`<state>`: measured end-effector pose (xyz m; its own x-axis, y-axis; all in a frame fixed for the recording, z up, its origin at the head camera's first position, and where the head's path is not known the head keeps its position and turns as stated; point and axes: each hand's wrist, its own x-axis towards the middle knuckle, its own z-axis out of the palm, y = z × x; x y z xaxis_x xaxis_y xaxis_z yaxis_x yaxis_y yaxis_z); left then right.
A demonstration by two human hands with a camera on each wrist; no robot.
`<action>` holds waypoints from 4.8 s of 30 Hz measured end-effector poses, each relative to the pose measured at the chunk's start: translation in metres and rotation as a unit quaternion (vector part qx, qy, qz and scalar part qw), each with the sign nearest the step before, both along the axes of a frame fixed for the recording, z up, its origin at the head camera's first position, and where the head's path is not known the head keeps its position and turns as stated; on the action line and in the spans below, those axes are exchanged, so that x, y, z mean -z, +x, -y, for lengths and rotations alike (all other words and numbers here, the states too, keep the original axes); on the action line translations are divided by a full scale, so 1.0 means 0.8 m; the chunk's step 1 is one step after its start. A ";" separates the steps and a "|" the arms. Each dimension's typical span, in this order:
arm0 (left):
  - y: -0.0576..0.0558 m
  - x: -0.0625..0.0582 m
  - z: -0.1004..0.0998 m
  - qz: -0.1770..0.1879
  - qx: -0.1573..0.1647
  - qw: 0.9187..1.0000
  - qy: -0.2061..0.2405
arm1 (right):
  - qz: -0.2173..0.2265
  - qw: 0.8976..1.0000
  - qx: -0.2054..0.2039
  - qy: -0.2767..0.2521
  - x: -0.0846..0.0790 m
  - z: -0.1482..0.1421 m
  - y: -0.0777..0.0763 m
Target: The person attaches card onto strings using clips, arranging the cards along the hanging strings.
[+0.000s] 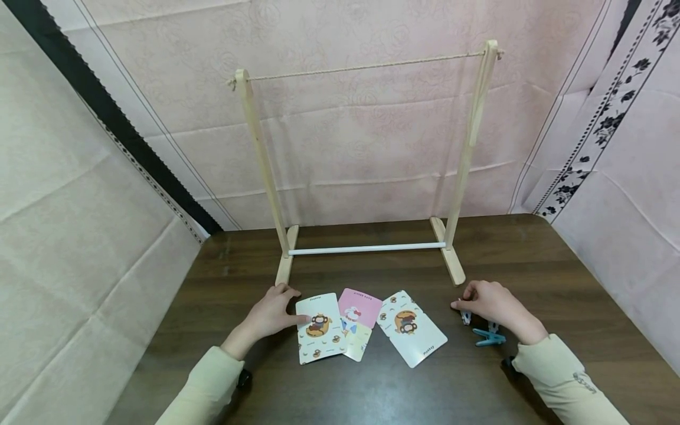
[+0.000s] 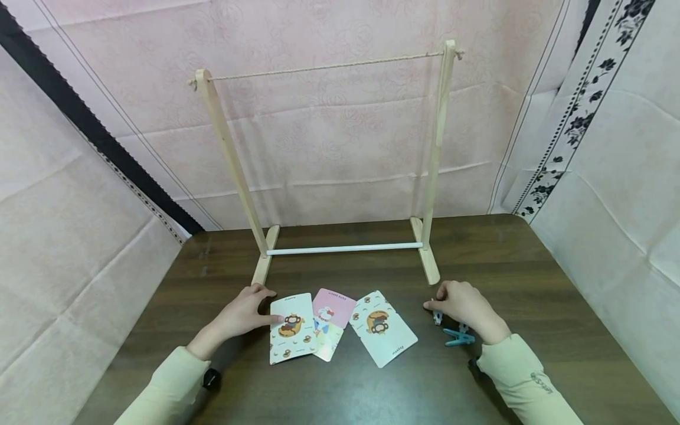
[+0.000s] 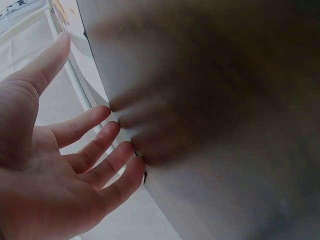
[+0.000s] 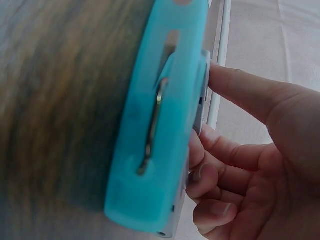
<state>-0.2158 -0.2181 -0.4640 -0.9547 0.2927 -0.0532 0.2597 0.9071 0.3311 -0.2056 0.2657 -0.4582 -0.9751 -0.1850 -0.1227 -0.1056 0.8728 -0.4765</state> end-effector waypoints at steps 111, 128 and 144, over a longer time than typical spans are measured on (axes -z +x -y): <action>-0.013 -0.018 0.001 0.011 -0.001 0.992 0.129 | -0.022 1.000 -0.001 -0.022 0.001 -0.005 -0.007; -0.018 -0.027 0.010 0.019 -0.015 0.986 0.164 | -0.008 0.998 -0.009 -0.057 -0.007 -0.009 -0.010; -0.023 -0.032 0.009 -0.041 -0.023 0.976 0.212 | 0.001 0.997 -0.013 -0.082 -0.010 -0.006 -0.012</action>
